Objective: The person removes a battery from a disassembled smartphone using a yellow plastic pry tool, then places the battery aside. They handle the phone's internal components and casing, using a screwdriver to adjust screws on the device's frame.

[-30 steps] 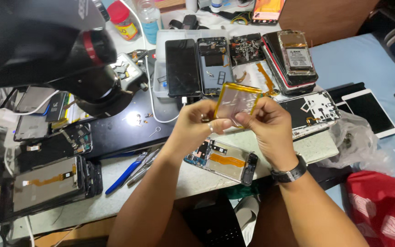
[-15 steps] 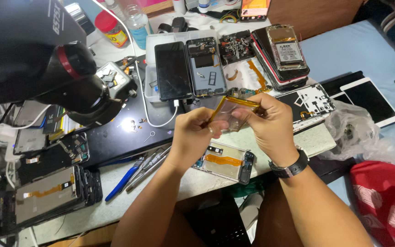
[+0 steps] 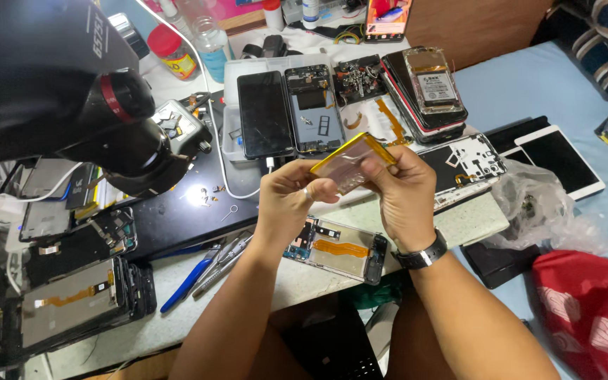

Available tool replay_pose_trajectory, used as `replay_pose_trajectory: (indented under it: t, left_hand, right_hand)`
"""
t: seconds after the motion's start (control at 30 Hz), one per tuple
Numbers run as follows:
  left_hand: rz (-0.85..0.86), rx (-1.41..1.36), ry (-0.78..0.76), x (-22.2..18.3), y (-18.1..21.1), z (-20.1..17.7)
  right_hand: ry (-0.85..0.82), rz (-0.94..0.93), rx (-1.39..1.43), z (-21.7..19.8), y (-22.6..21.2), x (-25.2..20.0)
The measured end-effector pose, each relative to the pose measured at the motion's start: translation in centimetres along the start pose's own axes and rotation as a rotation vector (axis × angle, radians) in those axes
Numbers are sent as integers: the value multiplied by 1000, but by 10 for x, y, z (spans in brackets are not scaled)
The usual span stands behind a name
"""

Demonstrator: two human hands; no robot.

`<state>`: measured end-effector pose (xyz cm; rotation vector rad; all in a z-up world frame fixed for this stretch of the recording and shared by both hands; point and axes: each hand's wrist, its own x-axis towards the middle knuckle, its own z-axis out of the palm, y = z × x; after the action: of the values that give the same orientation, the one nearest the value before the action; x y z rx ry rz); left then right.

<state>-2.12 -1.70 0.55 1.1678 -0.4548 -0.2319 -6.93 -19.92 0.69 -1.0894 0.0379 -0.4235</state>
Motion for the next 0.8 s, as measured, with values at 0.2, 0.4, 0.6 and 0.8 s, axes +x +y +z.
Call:
replay_pose_trajectory:
  t: [0.2, 0.4, 0.6, 0.8]
  left_hand:
    - [142, 119, 165, 0, -2, -2]
    - [259, 687, 272, -5, 7, 4]
    - [585, 736, 203, -6, 41, 16]
    - [927, 1352, 71, -17, 50, 20]
  right_hand:
    - [-152, 31, -195, 8, -6, 5]
    - [-158, 77, -244, 15, -12, 6]
    - [34, 91, -118, 21, -8, 2]
    - [-15, 207, 12, 19, -11, 1]
